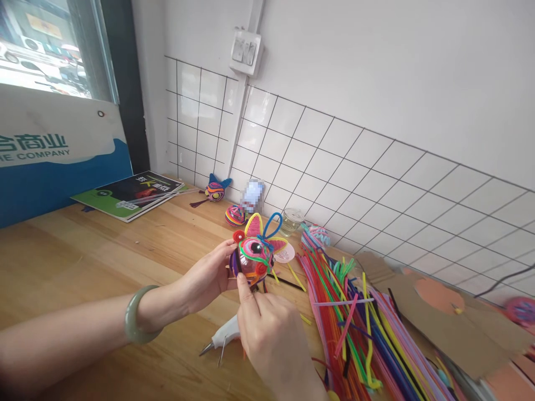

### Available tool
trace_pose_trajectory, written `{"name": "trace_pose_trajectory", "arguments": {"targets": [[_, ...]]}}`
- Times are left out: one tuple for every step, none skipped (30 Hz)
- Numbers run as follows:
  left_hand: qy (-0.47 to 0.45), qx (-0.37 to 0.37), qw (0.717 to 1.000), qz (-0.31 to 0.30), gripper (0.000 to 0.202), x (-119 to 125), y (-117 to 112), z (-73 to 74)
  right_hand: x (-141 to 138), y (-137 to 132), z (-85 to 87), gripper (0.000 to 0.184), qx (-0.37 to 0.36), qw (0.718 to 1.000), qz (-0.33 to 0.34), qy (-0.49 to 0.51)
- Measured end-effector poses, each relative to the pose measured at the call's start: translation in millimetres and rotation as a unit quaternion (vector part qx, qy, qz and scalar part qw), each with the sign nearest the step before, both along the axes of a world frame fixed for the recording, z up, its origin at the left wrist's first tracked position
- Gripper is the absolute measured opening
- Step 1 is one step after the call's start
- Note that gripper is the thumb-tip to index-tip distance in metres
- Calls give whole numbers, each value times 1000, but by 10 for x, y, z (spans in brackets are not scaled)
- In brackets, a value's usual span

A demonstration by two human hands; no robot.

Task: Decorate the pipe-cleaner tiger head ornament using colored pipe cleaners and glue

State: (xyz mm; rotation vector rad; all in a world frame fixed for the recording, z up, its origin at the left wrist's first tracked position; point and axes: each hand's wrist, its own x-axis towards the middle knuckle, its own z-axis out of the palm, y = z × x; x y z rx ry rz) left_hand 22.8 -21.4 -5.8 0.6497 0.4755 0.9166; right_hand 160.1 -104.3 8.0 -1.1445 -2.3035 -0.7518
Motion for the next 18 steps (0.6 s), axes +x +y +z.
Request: {"name": "trace_pose_trajectory", "arguments": {"targets": [[0, -1, 1000, -1, 19, -1, 1, -1, 0, 1, -1, 33, -3, 1000, 0, 2], [0, -3, 1000, -2, 20, -1, 3, -3, 1, 2, -2, 33, -6, 1000, 1, 4], [-1, -6, 1000, -3, 21, 0, 5, -5, 2, 3, -3, 33, -7, 1000, 2, 6], [-1, -9, 1000, -4, 22, 1, 8, -7, 3, 5, -4, 32, -6, 1000, 3, 7], [-1, -12, 1000, -5, 22, 3, 11, -8, 4, 7, -5, 32, -4, 1000, 4, 5], [-2, -13, 1000, -6, 22, 4, 13, -8, 5, 10, -6, 32, -1, 1000, 4, 4], [-4, -13, 1000, -6, 22, 6, 14, -7, 6, 12, -6, 32, 0, 1000, 3, 3], [-4, -13, 1000, -6, 21, 6, 14, -6, 7, 14, -7, 32, 1, 1000, 2, 3], [-3, -13, 1000, -6, 20, 6, 13, -4, 7, 15, -8, 32, 2, 1000, 1, 3], [-1, -13, 1000, -6, 20, 5, 11, -1, 7, 15, -9, 32, 1, 1000, 0, 3], [2, -13, 1000, -6, 19, 4, 9, 0, 7, 15, -11, 32, 1, 1000, -1, 4], [6, -13, 1000, -7, 19, 3, 7, 2, 7, 14, -12, 32, 0, 1000, 0, 4], [9, -13, 1000, -8, 19, 2, 5, 2, 7, 13, -13, 32, -2, 1000, 1, 4], [11, -12, 1000, -10, 19, 2, 3, 2, 7, 12, -14, 32, -4, 1000, 2, 5], [13, -10, 1000, -11, 19, 3, 2, 1, 7, 11, -16, 32, -6, 1000, 3, 6], [14, -9, 1000, -11, 19, 3, 2, 0, 7, 11, -17, 33, -8, 1000, 3, 7], [14, -8, 1000, -11, 19, 4, 2, -1, 7, 12, -18, 33, -10, 1000, 4, 9], [14, -7, 1000, -11, 19, 3, 3, -1, 7, 14, -20, 33, -12, 1000, 4, 10]]}}
